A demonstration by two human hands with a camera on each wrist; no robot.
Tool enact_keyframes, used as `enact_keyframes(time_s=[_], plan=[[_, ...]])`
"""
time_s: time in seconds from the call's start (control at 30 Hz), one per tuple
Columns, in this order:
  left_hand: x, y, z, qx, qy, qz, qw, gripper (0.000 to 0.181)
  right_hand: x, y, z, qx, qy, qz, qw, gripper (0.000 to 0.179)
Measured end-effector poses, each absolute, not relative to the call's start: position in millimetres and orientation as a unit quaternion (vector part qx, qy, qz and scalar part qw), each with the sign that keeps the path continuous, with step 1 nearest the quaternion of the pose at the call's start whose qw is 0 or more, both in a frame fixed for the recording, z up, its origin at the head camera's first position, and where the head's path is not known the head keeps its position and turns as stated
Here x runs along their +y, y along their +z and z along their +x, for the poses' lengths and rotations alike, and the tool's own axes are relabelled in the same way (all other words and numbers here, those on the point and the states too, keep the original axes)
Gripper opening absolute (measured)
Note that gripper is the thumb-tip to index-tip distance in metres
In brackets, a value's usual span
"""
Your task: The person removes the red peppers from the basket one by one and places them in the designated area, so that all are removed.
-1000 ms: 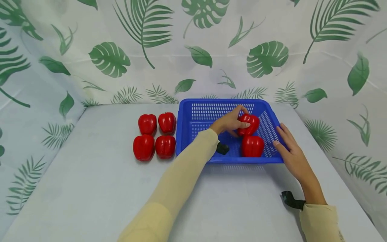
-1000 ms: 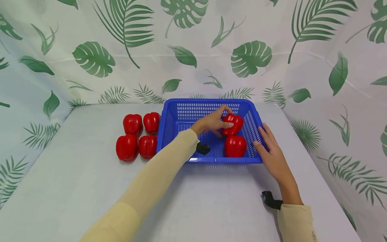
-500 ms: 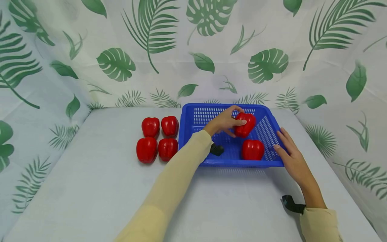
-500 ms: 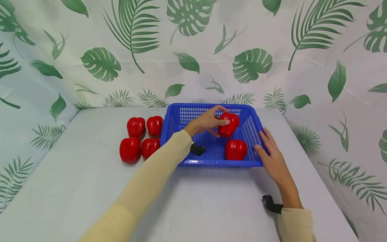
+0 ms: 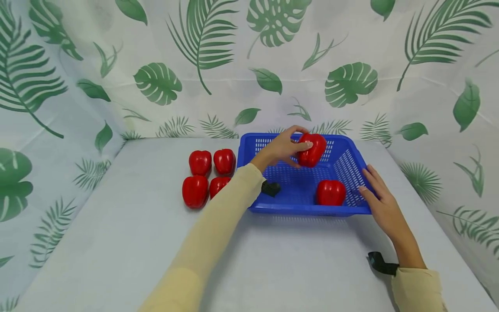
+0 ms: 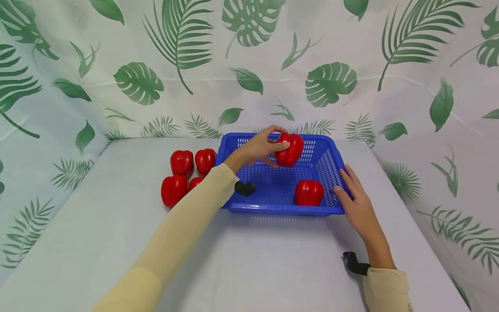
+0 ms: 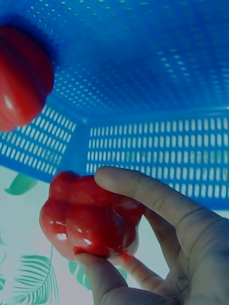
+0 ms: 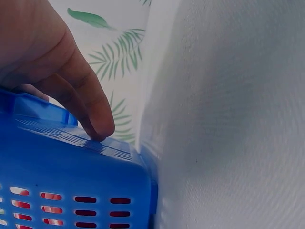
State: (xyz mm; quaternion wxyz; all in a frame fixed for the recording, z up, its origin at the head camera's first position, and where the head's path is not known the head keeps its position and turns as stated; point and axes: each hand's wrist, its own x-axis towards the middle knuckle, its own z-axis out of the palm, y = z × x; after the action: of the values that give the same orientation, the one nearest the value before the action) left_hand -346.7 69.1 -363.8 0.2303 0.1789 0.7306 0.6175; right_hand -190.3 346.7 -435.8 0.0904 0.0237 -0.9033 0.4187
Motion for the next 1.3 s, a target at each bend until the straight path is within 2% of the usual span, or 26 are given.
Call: enact_keyframes(time_s=[0.43,0.77,1.3], plan=[[29,-350,-343,0.747,0.606,0.189,0.200,0.057,348,-437,-190,-0.900,0.424,0.037,0.096,0.065],[-5,-349,-343,0.765,0.598,0.182,0.154,0.057,348,-438,-190,-0.901,0.420,0.041,0.099,0.064],[-63,-343,-341,0.769,0.609,0.146,0.128,0.057,347,-436,-191,-0.900,0.423,0.041,0.091,0.064]])
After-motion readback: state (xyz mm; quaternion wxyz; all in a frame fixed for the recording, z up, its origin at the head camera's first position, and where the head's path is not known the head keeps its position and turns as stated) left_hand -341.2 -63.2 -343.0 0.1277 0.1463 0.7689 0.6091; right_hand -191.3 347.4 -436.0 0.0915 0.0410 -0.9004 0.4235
